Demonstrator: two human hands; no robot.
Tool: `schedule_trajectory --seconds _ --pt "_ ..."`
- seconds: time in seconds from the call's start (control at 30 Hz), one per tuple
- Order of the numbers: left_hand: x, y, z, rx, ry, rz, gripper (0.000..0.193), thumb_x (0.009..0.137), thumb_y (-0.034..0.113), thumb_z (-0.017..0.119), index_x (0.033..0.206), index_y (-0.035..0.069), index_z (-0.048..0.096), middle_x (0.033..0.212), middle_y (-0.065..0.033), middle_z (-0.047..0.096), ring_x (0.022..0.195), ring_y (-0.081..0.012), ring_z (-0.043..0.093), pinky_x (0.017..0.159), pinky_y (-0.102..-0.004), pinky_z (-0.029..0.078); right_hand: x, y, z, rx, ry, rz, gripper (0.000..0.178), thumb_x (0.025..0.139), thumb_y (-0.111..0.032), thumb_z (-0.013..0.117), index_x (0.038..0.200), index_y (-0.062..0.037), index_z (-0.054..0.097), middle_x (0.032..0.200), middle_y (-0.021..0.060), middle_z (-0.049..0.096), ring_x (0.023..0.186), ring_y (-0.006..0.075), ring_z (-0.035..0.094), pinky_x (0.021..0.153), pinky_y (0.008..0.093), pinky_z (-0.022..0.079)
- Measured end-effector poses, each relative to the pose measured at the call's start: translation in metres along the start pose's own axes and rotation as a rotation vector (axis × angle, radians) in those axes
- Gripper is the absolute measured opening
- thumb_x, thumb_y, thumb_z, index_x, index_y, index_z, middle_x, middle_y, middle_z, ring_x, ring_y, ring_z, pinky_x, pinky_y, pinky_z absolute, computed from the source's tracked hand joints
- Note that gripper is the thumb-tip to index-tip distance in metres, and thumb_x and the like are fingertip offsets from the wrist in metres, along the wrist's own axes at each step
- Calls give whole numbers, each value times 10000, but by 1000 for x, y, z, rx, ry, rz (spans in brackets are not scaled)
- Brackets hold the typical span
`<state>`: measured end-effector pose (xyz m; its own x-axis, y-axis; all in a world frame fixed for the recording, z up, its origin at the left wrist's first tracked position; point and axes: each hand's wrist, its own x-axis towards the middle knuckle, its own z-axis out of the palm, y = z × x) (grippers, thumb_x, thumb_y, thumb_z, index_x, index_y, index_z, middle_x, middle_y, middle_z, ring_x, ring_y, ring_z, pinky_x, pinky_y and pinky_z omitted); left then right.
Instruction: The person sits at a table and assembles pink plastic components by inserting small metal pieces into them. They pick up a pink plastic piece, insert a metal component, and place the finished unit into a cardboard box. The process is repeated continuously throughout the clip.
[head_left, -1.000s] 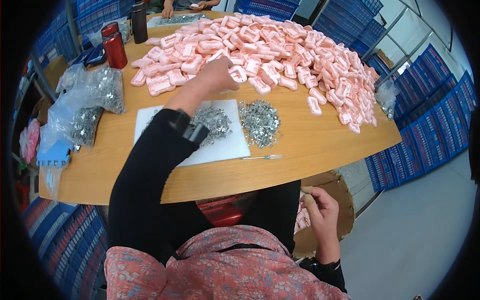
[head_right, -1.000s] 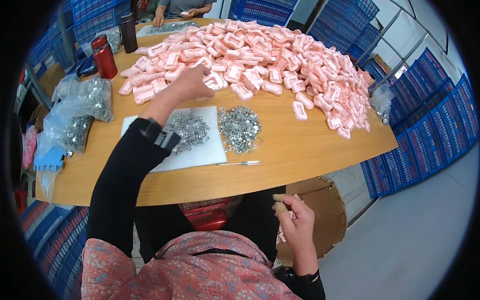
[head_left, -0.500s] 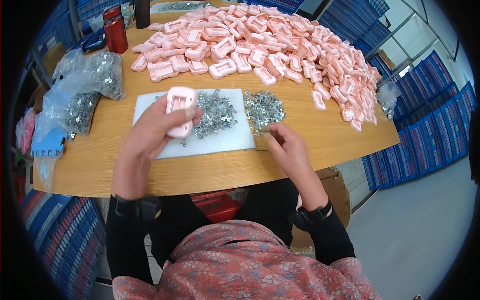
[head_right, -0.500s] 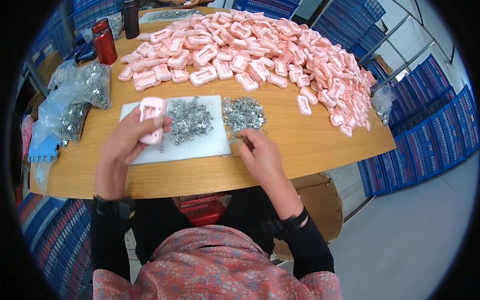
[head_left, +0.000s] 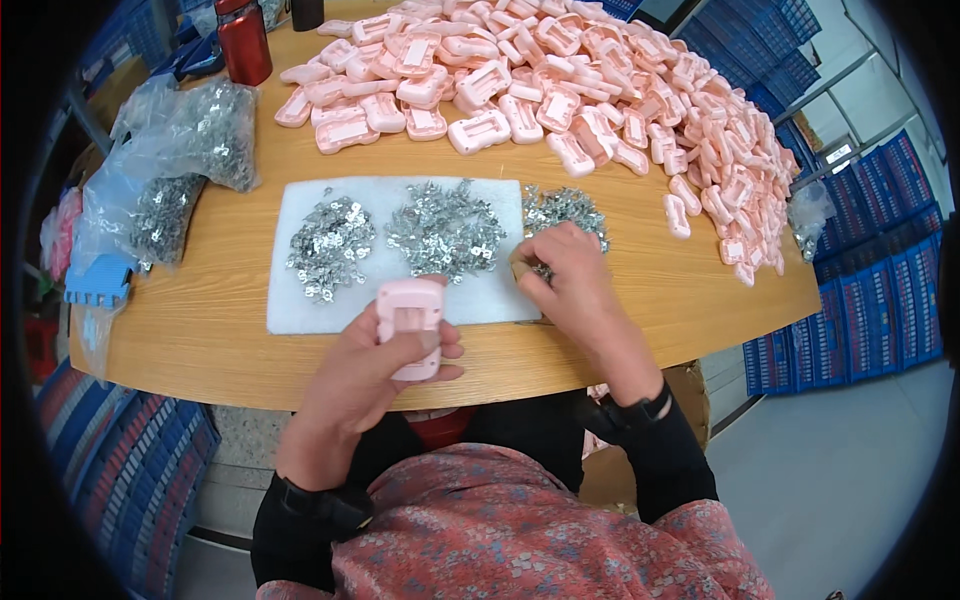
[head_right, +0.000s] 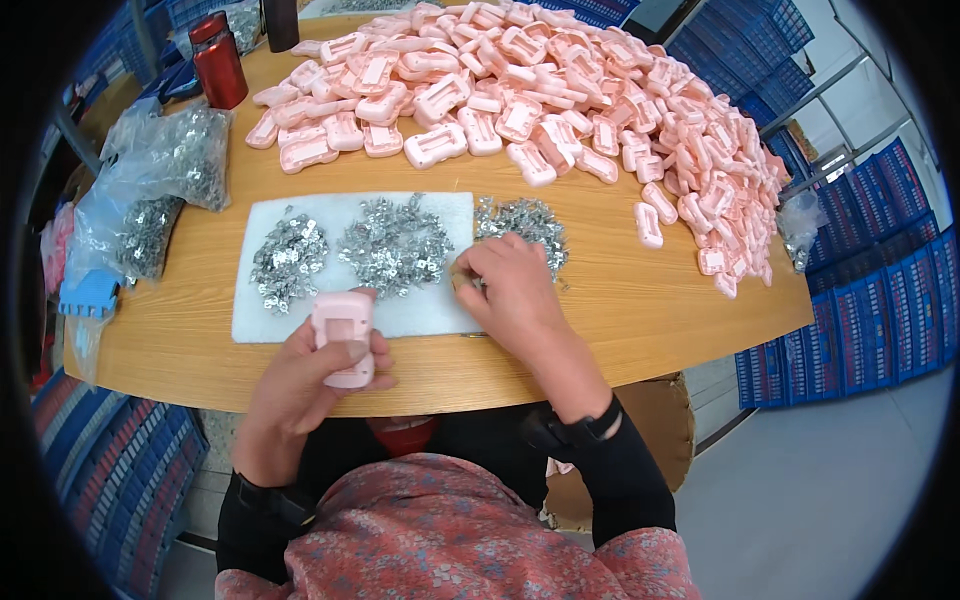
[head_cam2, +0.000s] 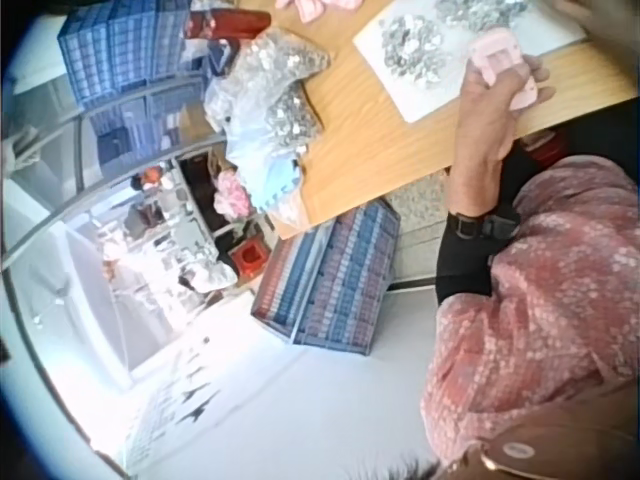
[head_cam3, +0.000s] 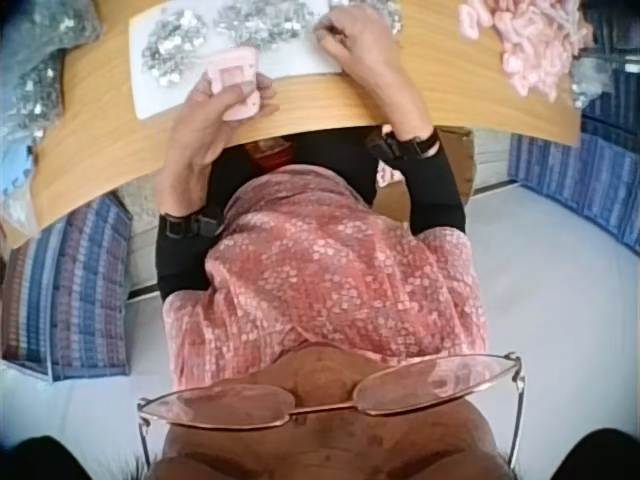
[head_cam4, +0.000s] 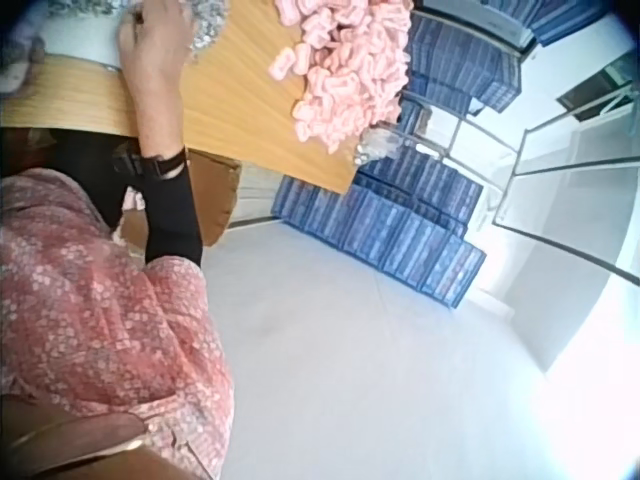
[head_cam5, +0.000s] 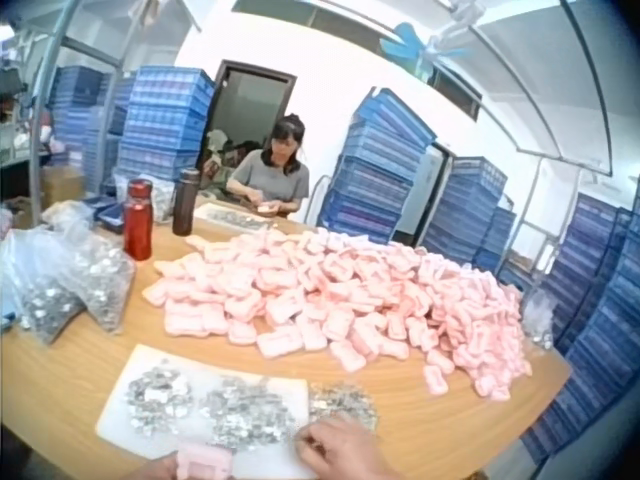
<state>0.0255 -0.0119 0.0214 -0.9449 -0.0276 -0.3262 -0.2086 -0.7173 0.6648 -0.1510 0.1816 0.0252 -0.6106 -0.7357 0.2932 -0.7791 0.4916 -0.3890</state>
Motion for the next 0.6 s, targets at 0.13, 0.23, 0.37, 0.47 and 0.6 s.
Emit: schedule_trajectory --seconds 0.13,0.23,0.37,0.47,0.6 --pt "22 -14 11 53 16 -27 473 917 47 648 1366 34 502 1040 -74 639 923 -176 664 829 -377 605 -7 -32 -22 17 -89 -187 126 729 -119 731 797 -87 630 772 47 597 829 263 579 810 392 398" --pt "34 -23 17 15 -27 -71 452 913 58 665 1339 18 521 1053 -75 639 923 -171 666 825 -359 605 -12 -40 -28 68 -101 -230 142 720 -114 738 802 -85 626 769 43 586 813 258 574 810 392 392" --pt "38 -27 24 -29 -10 -102 437 911 58 669 1322 7 531 1060 -82 641 898 -174 671 823 -355 604 -18 -24 -21 338 -162 -110 147 762 -118 720 864 -61 630 772 49 578 789 252 563 791 378 410" --pt "38 -26 23 -61 9 -128 447 908 64 674 1324 1 525 1028 -89 648 869 -182 678 811 -355 600 -23 -14 -9 603 -207 24 167 793 -103 679 945 -44 641 777 66 561 770 240 552 755 371 428" --pt "38 -26 19 -64 11 -144 480 895 56 677 1341 -4 510 962 -94 657 832 -197 684 780 -355 591 -29 -15 -5 680 -246 109 164 846 -80 648 995 -11 632 793 77 565 728 196 539 668 324 446"
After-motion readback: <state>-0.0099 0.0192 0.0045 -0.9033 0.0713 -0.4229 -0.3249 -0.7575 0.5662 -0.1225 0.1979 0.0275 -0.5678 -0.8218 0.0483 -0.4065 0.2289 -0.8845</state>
